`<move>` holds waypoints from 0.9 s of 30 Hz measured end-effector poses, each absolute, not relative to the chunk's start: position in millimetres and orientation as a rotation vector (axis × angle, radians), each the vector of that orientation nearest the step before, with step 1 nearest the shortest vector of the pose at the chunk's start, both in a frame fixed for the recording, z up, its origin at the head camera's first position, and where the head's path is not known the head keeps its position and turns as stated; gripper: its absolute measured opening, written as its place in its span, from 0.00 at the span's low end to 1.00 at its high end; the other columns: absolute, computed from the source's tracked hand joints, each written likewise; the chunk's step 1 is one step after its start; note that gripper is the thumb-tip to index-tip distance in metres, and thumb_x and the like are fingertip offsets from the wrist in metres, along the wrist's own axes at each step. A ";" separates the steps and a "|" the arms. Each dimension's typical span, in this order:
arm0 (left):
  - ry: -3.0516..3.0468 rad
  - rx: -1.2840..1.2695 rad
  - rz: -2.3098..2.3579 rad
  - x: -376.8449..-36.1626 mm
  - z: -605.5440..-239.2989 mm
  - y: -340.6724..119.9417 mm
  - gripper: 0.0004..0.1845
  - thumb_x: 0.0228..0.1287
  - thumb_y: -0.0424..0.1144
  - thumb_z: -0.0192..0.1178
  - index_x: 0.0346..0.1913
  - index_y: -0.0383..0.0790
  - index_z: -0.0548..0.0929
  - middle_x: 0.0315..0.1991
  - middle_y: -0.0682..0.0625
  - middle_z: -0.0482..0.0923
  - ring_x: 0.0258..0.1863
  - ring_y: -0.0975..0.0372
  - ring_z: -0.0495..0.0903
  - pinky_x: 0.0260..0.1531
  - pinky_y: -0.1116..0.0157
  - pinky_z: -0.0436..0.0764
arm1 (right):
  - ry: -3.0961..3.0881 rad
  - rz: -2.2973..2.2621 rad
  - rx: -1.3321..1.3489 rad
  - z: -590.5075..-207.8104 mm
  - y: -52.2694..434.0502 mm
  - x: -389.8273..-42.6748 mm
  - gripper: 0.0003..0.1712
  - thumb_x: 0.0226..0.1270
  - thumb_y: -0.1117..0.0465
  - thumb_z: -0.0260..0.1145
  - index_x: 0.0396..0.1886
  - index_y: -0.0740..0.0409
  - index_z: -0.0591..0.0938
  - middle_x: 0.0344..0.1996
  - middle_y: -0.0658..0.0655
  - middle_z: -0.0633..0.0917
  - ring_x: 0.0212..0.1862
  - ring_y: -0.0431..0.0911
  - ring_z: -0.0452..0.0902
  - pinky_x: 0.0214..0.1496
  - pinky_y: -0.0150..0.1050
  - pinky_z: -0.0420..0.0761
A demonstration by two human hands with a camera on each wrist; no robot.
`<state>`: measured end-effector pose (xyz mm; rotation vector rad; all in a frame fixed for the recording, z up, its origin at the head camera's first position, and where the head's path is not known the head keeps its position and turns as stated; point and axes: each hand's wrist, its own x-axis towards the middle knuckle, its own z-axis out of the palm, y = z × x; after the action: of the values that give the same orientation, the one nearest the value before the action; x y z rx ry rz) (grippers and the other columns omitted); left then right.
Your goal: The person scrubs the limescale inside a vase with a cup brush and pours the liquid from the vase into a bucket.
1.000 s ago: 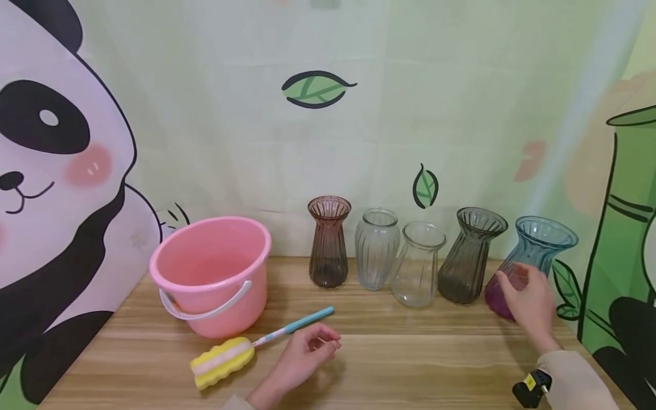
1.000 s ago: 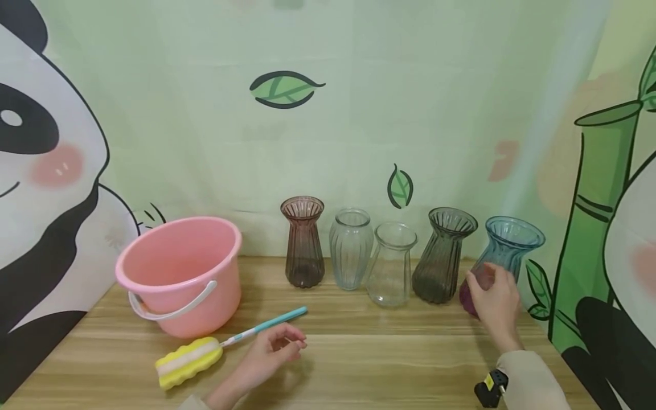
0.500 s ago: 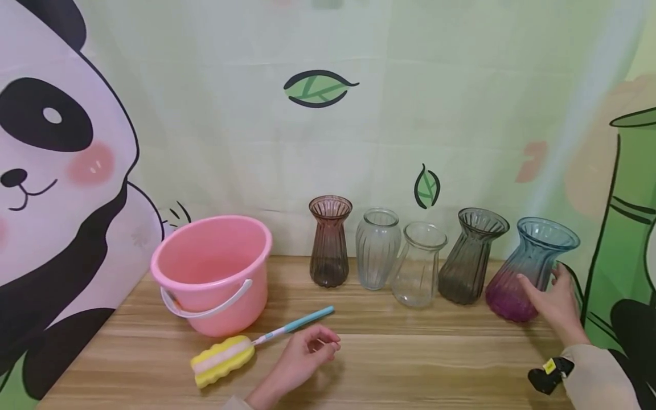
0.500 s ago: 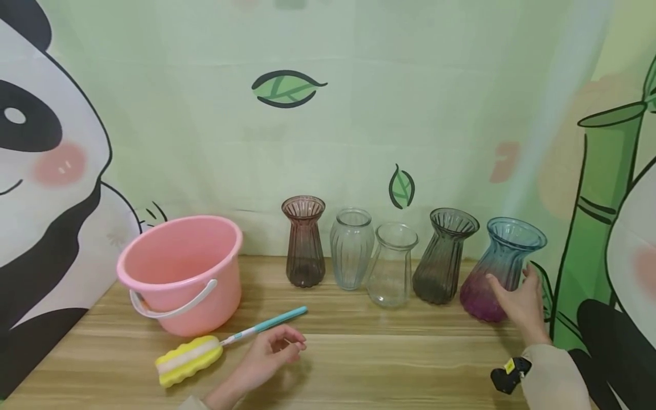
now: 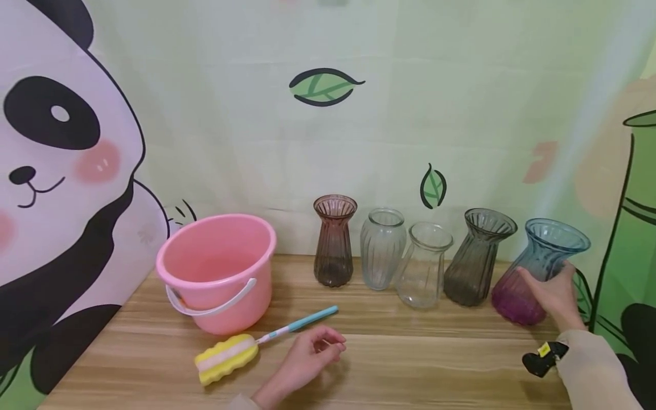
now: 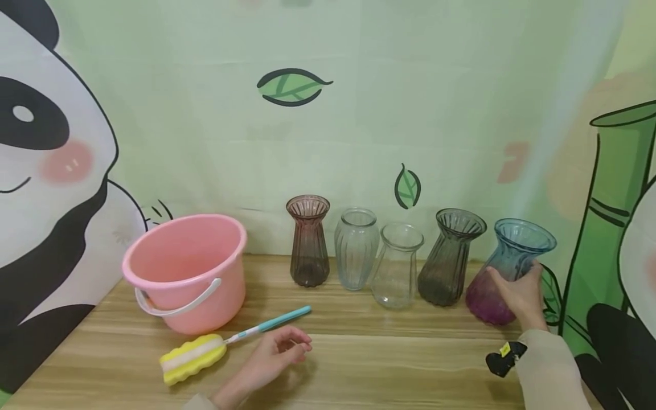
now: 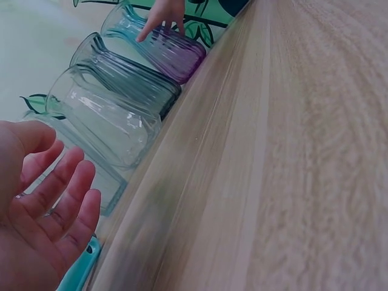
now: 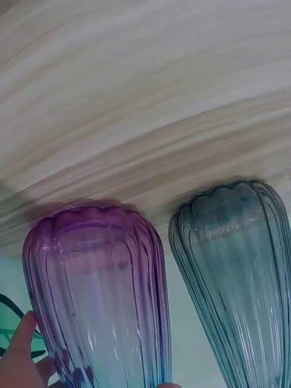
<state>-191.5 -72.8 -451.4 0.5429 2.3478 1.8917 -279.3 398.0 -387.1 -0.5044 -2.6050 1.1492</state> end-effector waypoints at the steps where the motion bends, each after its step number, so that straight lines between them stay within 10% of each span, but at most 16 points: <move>1: 2.345 0.548 1.895 -193.3 -454.0 -72.0 0.09 0.59 0.33 0.59 0.41 0.32 0.79 0.34 0.43 0.81 0.28 0.64 0.79 0.28 0.72 0.78 | -2.599 1.142 -0.517 -386.9 398.2 -278.9 0.60 0.60 0.38 0.54 0.68 0.67 0.27 0.65 0.82 0.40 0.65 0.75 0.41 0.62 0.67 0.51; 27: 2.336 0.737 1.762 -201.7 -450.8 -26.4 0.12 0.58 0.35 0.60 0.45 0.36 0.79 0.46 0.41 0.79 0.45 0.54 0.79 0.42 0.68 0.78 | -2.723 0.883 -0.444 -382.3 361.9 -216.6 0.58 0.55 0.32 0.57 0.63 0.73 0.46 0.53 0.84 0.64 0.50 0.78 0.62 0.42 0.65 0.69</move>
<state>-201.7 -26.4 -450.8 0.7370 2.3360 1.7617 -216.6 361.9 -382.3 -0.4436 -2.7233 0.8829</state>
